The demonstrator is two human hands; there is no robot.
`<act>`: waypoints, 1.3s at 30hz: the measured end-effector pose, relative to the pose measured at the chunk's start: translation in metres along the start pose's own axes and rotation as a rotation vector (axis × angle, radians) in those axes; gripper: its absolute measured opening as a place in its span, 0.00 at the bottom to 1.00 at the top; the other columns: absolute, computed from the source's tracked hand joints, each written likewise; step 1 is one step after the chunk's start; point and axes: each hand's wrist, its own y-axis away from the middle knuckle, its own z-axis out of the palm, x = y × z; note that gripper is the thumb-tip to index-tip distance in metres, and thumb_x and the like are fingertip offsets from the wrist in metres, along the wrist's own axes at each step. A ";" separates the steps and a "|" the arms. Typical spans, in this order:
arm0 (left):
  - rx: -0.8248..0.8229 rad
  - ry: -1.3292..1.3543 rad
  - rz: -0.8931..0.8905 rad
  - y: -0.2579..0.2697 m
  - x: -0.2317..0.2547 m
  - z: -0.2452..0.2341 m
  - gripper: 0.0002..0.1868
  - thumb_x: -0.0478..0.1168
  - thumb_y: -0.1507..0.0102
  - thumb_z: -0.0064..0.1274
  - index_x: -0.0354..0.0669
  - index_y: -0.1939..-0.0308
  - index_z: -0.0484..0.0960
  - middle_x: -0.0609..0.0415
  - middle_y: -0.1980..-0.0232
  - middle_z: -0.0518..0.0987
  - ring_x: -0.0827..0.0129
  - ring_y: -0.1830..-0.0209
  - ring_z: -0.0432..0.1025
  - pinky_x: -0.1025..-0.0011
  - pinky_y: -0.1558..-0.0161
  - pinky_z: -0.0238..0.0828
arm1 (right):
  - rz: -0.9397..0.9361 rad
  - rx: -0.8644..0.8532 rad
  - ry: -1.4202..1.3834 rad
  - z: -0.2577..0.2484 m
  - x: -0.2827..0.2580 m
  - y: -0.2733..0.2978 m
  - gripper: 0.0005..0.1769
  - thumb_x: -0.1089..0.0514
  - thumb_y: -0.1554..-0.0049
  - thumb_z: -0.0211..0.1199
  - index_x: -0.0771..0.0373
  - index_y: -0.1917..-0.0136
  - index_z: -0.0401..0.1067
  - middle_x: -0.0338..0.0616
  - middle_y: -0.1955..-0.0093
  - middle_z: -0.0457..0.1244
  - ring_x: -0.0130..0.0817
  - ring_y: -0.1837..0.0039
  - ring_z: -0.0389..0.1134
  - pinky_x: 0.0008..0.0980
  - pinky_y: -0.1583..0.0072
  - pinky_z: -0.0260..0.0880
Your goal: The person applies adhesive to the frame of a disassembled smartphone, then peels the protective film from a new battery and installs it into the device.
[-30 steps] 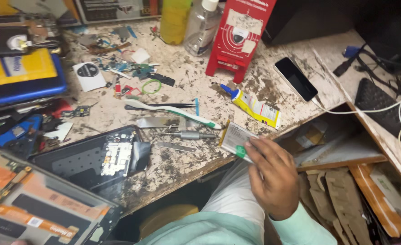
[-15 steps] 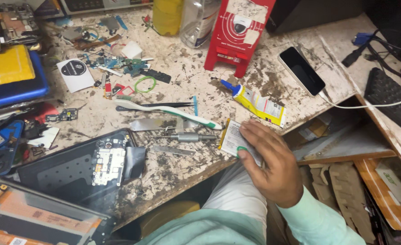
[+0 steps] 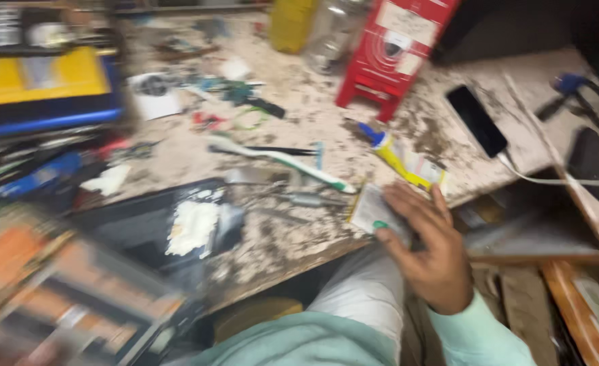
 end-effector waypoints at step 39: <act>-0.515 0.135 0.125 0.063 0.119 0.099 0.30 0.30 0.38 0.51 0.34 0.31 0.64 0.48 0.45 0.83 0.79 0.61 0.77 0.79 0.66 0.76 | -0.037 -0.555 -1.971 0.020 -0.124 -0.032 0.26 0.61 0.34 0.61 0.61 0.24 0.59 0.44 0.50 0.60 0.33 0.57 0.68 0.72 0.18 0.44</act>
